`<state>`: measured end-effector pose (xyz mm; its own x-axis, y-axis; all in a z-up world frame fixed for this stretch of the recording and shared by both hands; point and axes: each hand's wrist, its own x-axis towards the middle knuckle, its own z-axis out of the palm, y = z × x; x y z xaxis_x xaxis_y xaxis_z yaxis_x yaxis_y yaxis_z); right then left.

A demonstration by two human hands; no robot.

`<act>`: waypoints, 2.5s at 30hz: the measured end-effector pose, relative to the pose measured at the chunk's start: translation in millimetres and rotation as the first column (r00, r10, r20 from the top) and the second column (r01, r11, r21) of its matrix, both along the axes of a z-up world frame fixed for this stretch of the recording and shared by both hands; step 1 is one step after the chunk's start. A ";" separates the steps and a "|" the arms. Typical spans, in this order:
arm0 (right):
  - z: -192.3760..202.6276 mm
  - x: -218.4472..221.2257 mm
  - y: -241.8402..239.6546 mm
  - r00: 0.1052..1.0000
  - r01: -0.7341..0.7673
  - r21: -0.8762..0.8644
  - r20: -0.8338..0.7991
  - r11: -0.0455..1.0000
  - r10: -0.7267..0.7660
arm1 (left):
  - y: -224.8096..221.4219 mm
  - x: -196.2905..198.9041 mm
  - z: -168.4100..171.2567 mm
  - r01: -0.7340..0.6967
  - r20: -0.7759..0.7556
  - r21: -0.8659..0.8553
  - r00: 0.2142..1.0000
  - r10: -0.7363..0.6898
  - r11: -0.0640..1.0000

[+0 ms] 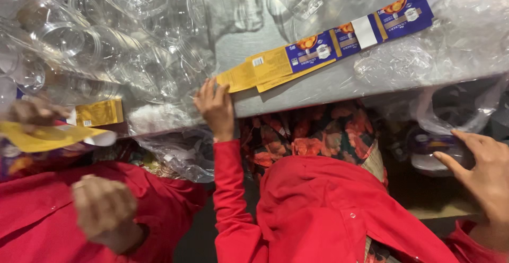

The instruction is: The person applies adhesive labels to clear plastic jars by hand, peeling them from sheets and wrapping them around the containers.

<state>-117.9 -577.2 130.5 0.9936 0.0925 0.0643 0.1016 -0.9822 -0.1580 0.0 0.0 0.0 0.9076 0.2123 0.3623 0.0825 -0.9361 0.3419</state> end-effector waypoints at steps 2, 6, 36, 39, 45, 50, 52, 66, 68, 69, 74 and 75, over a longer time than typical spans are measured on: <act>9.2 7.1 40.1 1.000 0.019 -0.011 0.001 1.000 -0.019 | 4.8 -6.3 36.8 0.020 0.113 -0.190 0.994 0.001 0.981; 45.0 27.4 86.8 0.999 -0.032 0.097 0.034 0.995 0.029 | 15.2 -7.4 111.6 0.635 0.628 -0.771 0.770 -0.112 0.040; 44.7 4.7 192.5 0.878 -0.453 0.554 0.411 0.699 0.243 | -200.9 -120.7 176.8 0.473 0.009 -0.611 0.806 -0.592 0.635; 3.2 -0.2 188.4 0.894 -0.420 0.629 0.412 0.654 0.178 | -201.5 -120.2 171.8 0.484 -0.029 -0.577 0.793 -0.609 0.658; -19.7 11.5 180.3 0.830 0.528 0.846 -0.496 -0.071 0.254 | -194.1 -107.6 164.6 0.455 -0.041 -0.653 0.777 -0.629 0.605; 17.2 -4.4 201.2 0.940 -0.333 0.651 0.289 0.682 0.183 | -200.4 -117.5 174.8 0.489 -0.154 -0.339 0.814 -0.560 0.803; 22.1 -1.6 208.4 0.955 -0.284 0.665 0.258 0.691 0.144 | -201.2 -117.1 177.2 0.495 -0.141 -0.383 0.803 -0.579 0.780; -9.8 2.3 192.4 0.938 -0.345 0.629 0.225 0.696 0.262 | -203.5 -116.3 148.3 0.472 -0.167 -0.349 0.818 -0.550 0.809; -23.4 9.3 185.6 0.948 0.224 0.901 -0.290 0.372 0.133 | -198.5 -112.0 145.5 0.467 -0.085 -0.480 0.818 -0.569 0.743; -26.5 11.5 181.1 0.832 0.509 0.846 -0.531 0.159 0.161 | -195.4 -109.4 145.1 0.404 -0.078 -0.647 0.809 -0.583 0.647; -9.9 7.5 171.0 0.944 0.196 0.693 -0.324 -0.694 -0.057 | -183.8 -94.9 159.5 0.096 -0.144 -0.936 0.774 -0.616 0.339; -6.9 5.6 172.9 0.961 0.074 0.719 -0.237 -0.691 -0.144 | -180.4 -94.4 166.4 0.004 -0.166 -0.967 0.749 -0.641 0.255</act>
